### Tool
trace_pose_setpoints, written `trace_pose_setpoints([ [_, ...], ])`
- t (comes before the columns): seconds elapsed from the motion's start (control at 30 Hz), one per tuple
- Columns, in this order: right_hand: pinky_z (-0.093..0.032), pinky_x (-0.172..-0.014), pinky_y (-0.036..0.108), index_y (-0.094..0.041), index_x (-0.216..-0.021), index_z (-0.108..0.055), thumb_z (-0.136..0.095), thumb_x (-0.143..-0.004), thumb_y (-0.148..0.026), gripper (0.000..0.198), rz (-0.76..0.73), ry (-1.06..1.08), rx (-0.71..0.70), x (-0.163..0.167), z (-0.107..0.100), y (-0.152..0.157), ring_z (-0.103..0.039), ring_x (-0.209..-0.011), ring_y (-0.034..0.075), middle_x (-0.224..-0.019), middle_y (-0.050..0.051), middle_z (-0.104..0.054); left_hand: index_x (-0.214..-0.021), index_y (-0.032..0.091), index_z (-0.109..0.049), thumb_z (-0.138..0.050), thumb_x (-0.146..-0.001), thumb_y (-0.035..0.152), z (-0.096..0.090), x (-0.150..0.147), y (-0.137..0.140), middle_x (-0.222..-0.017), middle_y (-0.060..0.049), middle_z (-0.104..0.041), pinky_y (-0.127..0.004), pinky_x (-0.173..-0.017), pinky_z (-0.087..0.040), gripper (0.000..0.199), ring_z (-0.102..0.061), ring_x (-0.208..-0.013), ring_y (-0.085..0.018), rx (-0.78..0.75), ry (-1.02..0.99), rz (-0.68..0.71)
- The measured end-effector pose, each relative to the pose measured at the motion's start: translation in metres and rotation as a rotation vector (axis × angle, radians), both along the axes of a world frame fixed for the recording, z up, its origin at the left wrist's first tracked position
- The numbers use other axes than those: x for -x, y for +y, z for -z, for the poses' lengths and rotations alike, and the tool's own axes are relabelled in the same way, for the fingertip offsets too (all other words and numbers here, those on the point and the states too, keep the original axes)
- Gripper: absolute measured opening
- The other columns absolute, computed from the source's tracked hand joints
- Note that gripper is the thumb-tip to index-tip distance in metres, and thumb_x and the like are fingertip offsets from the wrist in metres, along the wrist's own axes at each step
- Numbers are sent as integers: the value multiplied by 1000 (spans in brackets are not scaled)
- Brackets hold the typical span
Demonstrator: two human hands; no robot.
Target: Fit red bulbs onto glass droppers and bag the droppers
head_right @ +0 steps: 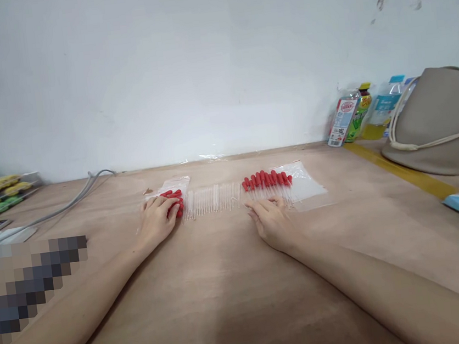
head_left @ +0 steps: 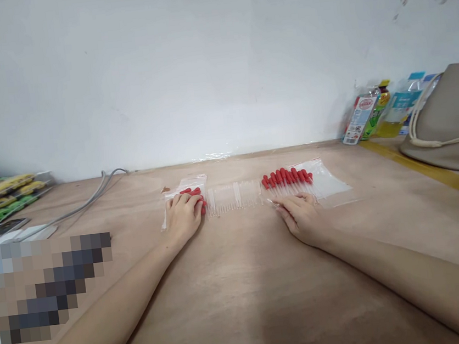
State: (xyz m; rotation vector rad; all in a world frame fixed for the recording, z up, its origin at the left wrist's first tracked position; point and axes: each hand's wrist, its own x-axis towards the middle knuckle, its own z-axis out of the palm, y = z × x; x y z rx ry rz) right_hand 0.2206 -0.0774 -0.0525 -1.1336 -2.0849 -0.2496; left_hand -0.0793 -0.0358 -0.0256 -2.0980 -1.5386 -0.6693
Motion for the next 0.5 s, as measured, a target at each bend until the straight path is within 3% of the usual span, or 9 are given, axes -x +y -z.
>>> trace_pose_setpoints([
  [0.23, -27, -85, 34, -17, -99, -56, -36, -88, -17, 22, -10, -14, -1, -2, 2, 2, -59, -78, 14, -89, 5, -67, -89, 22, -58, -36, -90, 27, 0, -1, 2, -87, -5, -67, -42, -81, -26, 22, -54, -88, -24, -51, 12, -52],
  [0.5, -25, -87, 35, -17, -96, -55, -36, -88, -18, 20, -29, -4, 34, -1, 1, 1, -59, -78, 14, -89, 5, -67, -99, 21, -56, -37, -88, 24, -6, -7, -4, -95, -8, -65, -44, -89, -27, 22, -54, -93, -25, -111, -64, -2],
])
